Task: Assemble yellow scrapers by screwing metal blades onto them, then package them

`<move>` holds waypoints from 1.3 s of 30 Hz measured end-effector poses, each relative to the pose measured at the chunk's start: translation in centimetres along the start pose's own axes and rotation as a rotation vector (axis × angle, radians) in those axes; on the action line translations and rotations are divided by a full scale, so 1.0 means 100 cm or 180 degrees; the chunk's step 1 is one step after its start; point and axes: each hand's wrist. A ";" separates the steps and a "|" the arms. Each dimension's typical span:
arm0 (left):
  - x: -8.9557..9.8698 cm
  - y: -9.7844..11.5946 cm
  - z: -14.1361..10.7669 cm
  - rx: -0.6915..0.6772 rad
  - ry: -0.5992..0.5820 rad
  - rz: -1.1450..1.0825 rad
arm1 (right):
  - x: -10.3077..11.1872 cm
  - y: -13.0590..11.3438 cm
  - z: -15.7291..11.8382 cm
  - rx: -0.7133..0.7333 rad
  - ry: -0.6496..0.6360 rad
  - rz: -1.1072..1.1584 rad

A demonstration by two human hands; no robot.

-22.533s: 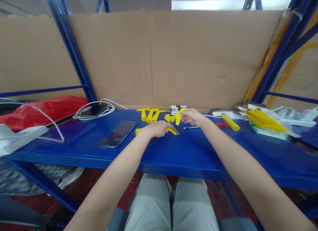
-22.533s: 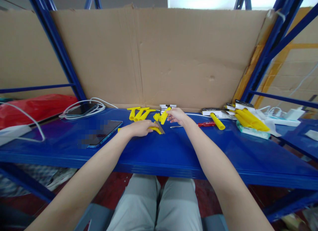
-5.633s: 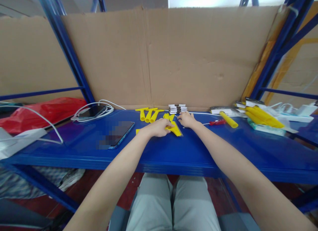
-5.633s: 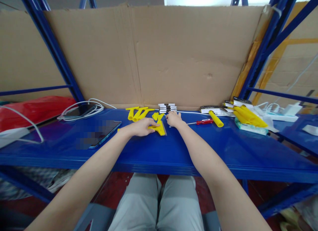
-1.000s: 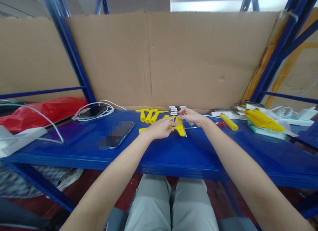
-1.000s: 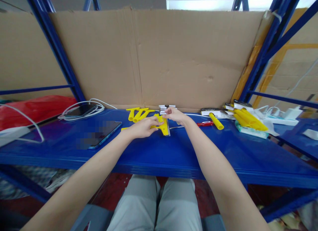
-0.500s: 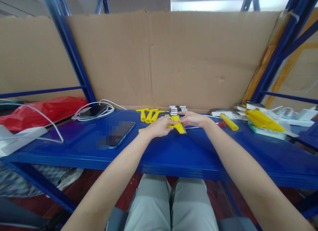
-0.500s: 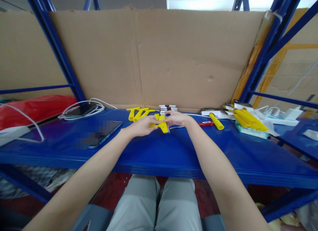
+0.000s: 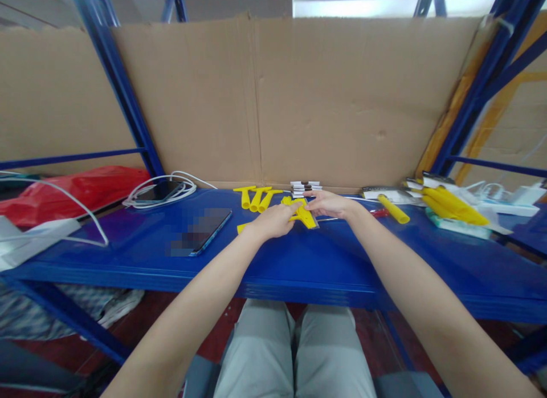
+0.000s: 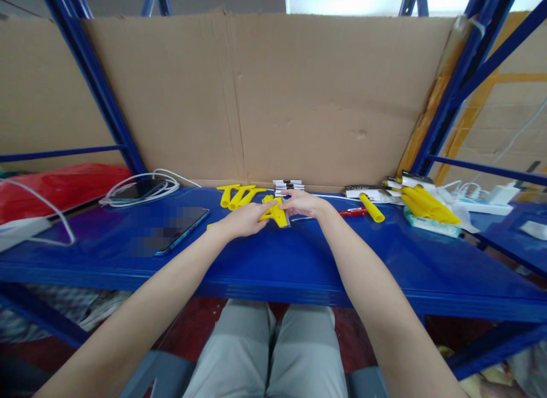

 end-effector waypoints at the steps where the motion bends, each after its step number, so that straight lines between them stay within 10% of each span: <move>1: 0.000 0.002 0.000 0.0007 -0.0025 0.0073 | 0.000 0.000 0.000 0.0001 0.0014 -0.0012; 29: 0.006 0.015 0.000 0.0178 0.0228 0.0609 | -0.002 0.001 0.006 -0.0109 -0.0512 0.0511; 39: 0.008 0.012 0.003 0.0368 0.0382 0.0524 | 0.001 -0.006 0.004 0.0162 0.0149 0.0034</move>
Point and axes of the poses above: each hand's wrist, its own z-axis towards the middle knuckle, its own x-axis out of the back of the hand, y = z × x, and after that the axes turned 12 degrees about y, right-handed
